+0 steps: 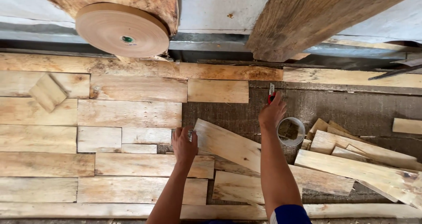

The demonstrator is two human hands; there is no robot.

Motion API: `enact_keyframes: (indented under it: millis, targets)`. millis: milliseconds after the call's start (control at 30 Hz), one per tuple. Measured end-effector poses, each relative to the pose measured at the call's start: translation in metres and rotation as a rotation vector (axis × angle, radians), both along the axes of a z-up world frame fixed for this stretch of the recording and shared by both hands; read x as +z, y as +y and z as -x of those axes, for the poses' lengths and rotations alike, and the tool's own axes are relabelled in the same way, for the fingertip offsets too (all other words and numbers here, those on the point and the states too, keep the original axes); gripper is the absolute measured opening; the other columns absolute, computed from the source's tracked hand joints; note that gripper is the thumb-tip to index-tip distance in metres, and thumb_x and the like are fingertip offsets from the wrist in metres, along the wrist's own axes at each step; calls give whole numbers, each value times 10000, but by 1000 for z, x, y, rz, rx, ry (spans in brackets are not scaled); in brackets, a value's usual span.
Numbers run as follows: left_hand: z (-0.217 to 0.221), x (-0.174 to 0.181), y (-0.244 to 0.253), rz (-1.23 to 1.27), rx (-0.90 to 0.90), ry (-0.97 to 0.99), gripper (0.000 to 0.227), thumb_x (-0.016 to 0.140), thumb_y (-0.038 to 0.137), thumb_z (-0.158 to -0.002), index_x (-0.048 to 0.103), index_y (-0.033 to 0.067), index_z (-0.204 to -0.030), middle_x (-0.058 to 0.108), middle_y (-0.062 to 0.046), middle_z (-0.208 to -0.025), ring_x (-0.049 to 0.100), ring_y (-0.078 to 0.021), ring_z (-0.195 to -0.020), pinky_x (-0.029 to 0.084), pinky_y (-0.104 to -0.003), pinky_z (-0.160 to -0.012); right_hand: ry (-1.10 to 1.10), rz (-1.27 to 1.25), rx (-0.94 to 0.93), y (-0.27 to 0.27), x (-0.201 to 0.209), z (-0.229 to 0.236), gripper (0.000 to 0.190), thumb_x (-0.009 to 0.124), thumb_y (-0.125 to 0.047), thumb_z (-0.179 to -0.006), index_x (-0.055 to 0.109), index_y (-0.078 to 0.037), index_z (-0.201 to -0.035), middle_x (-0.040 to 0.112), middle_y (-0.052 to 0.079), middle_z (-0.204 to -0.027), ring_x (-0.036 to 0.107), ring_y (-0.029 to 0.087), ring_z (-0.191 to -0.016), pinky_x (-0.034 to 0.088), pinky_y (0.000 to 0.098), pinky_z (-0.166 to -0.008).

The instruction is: Arranging and cutting thin wooden strips to fit into a panel structure.

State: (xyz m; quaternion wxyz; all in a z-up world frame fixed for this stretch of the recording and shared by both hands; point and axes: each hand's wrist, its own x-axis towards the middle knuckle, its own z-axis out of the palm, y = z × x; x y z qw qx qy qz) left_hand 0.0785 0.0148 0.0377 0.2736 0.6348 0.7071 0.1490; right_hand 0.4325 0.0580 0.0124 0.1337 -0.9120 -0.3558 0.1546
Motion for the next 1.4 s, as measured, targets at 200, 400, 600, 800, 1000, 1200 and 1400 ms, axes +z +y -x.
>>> enact_keyframes:
  millis: [200,400,600,800,1000,1200,1400]
  targets:
    - [39,-11,40,-246,-62,7,356,594,221,-992,636,153,-1339,573,-118,-1445,473,-337,-1389,359,-543,-1134,18,-100,31,-6,-5,3,742,679,-111,-964,326,-136,-1616,382,226,-1429,422,435,-1268,452,593,-1014]
    - [72,-46,91,-203,-371,197,473,433,197,-1069,479,198,-1540,266,-44,-1728,179,-286,-1603,95,-542,-1287,66,-194,9,-10,31,58,717,770,-158,-885,463,-20,-1518,484,220,-1200,580,325,-1021,546,479,-844]
    - [81,-64,103,-205,-485,208,522,402,312,-1099,353,282,-1618,165,0,-1746,102,-235,-1610,14,-518,-1293,260,-303,100,-18,45,153,574,732,-123,-888,578,-34,-1434,547,166,-1097,617,204,-796,594,344,-632]
    - [84,-66,105,-217,-493,190,534,357,387,-1103,334,293,-1628,172,-15,-1732,112,-246,-1593,16,-511,-1278,354,-409,266,-29,32,230,584,700,-44,-915,489,-48,-1460,610,183,-1184,661,172,-879,635,275,-648]
    - [87,-45,102,-209,-478,179,541,401,341,-1078,356,303,-1615,211,-4,-1733,143,-230,-1600,45,-502,-1296,608,-72,188,-16,66,289,693,578,-86,-1012,267,-157,-1627,701,156,-1182,737,274,-857,637,351,-661]
    - [89,-38,103,-162,-488,170,561,448,318,-1054,365,286,-1608,213,-22,-1727,145,-257,-1604,50,-522,-1289,374,-321,462,-13,40,325,811,516,48,-933,139,-83,-1639,498,329,-1462,668,458,-1127,607,484,-843]
    - [88,-38,105,-127,-500,197,599,459,306,-1029,346,293,-1617,183,-21,-1734,116,-241,-1603,29,-513,-1287,331,-182,429,-6,45,340,824,522,63,-933,124,-38,-1648,431,349,-1460,642,500,-1082,624,477,-756]
